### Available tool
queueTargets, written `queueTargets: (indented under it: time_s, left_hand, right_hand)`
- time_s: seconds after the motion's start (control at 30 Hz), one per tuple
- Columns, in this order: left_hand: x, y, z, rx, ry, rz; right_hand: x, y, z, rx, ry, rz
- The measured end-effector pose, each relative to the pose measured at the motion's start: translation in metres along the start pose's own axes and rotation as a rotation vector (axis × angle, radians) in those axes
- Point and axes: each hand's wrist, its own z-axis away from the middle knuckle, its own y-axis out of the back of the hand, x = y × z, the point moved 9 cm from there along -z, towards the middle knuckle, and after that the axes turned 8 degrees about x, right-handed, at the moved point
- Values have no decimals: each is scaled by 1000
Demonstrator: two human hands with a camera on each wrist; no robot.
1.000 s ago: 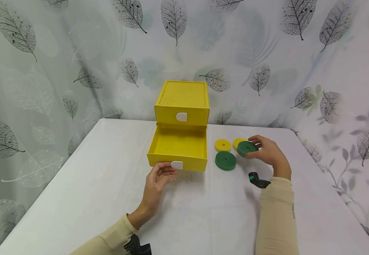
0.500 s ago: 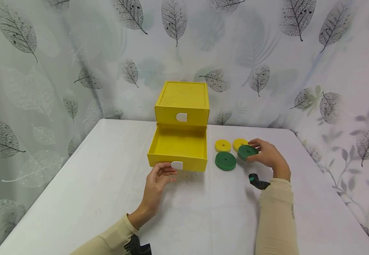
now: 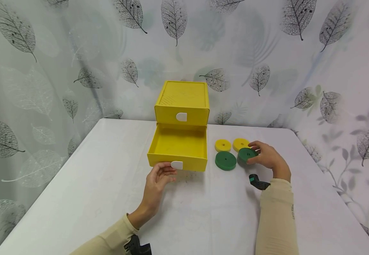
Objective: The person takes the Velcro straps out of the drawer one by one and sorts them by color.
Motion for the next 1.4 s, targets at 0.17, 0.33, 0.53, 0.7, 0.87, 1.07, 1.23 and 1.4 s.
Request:
queueTargets:
  time_s: [0.17, 0.33, 0.53, 0.7, 0.87, 1.07, 1.23, 1.4]
  left_hand:
    - [0, 0, 0, 2, 0, 7]
    - [0, 0, 0, -1, -4, 7]
    - [0, 0, 0, -3, -7, 5]
    - [2, -1, 1, -7, -4, 21]
    - [3, -1, 1, -4, -5, 12]
    - [2, -1, 1, -2, -7, 14]
    - [2, -1, 1, -6, -6, 24]
    - [2, -1, 1, -7, -6, 2]
  right_hand:
    - [3, -3, -1, -6, -16, 2]
    - [8, -6, -3, -17, -33, 14]
    - [12, -8, -4, -30, -37, 18]
    - [14, -8, -3, -38, -52, 20]
    - [17, -11, -4, -62, -79, 10]
    - [20, -16, -5, -99, -132, -4]
    - [19, -16, -4, -129, -137, 4]
    - [14, -11, 1, -123, -105, 16]
